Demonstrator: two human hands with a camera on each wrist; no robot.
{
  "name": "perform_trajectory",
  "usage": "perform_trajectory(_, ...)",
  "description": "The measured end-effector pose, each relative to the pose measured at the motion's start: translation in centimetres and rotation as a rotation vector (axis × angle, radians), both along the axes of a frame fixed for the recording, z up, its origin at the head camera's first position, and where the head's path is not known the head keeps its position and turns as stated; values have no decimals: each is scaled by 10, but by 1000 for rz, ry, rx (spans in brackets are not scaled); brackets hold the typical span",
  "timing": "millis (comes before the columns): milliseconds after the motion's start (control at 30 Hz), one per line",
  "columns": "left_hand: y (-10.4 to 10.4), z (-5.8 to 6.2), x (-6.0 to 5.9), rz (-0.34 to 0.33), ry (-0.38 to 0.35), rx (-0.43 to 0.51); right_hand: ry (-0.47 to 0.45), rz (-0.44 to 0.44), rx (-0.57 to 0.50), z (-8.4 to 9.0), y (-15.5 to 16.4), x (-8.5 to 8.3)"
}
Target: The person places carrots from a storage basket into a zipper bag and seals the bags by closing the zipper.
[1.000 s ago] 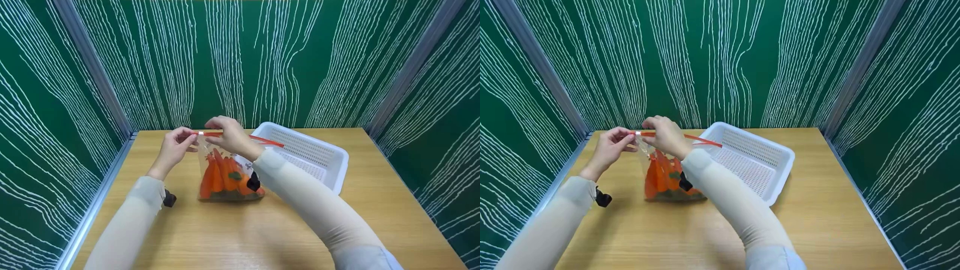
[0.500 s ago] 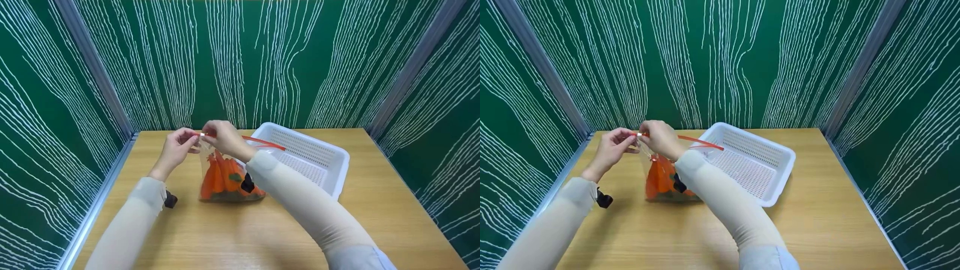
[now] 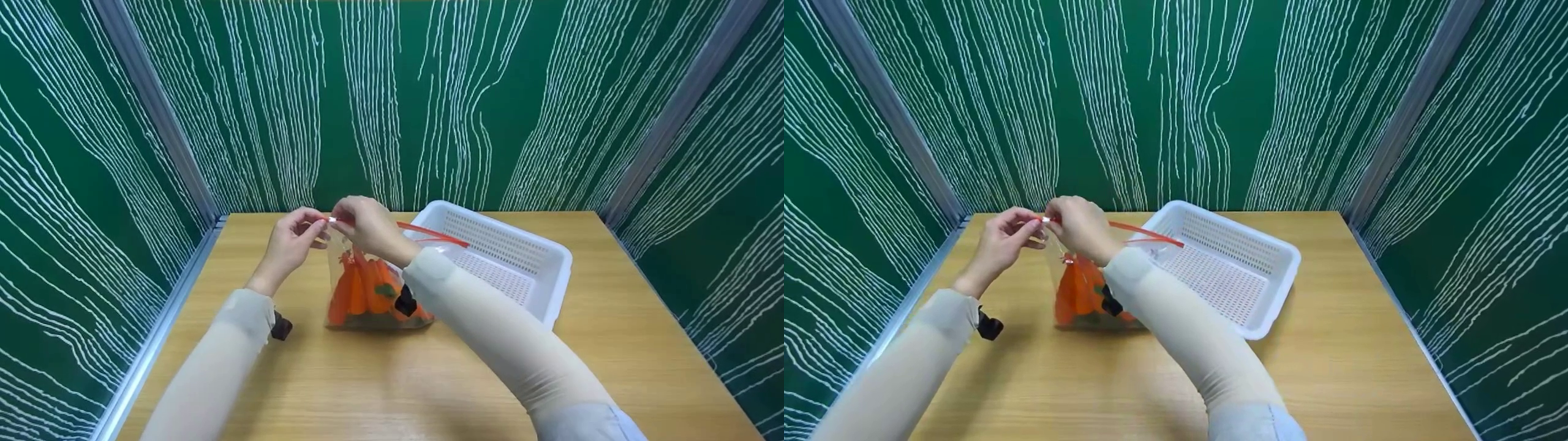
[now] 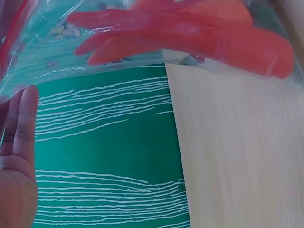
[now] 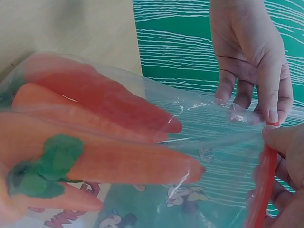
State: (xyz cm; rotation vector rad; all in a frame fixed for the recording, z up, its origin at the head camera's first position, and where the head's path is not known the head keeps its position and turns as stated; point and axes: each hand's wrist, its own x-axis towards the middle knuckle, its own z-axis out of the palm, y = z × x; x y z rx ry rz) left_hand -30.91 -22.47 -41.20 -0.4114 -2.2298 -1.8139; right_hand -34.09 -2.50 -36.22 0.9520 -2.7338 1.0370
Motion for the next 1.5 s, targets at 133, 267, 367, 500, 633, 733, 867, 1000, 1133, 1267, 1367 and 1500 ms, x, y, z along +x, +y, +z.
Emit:
perform_trajectory(133, 4, -1, 1, 9, 15, -2, 22, -15, 13, 1, 2, 1)
perform_trajectory(267, 8, -1, 1, 30, 42, -9, 14, -27, 1, 2, 5, 3)
perform_trajectory(367, 10, -1, 1, 41, 57, -12, 20, -22, -8, 2, 7, 3)
perform_trajectory(500, 12, -2, 1, 58, 66, -17, 33, -16, -12, 2, 9, 3)
perform_trajectory(633, 14, -3, 1, 67, 78, -28, 29, -21, -19, 1, 11, 4)
perform_trajectory(733, 15, -4, 1, 74, 86, -33, 38, -30, -10, 1, 12, 5)
perform_trajectory(867, 15, -5, 2, 93, 86, -29, 54, -38, 5, 1, 14, 6)
perform_trajectory(1000, 15, -7, 3, 102, 80, -19, 72, -35, 5, 0, 16, 5)
perform_trajectory(1133, 14, -7, 3, 105, 71, -14, 91, -33, 10, -1, 19, 3)
perform_trajectory(1267, 14, -6, 3, 113, 64, -17, 97, -38, 29, 0, 22, 3)
perform_trajectory(1367, 14, -6, 3, 117, 69, -19, 97, -50, 38, 0, 24, 4)
perform_trajectory(1500, 13, -6, 2, 117, 73, -20, 94, -49, 31, 0, 27, 4)
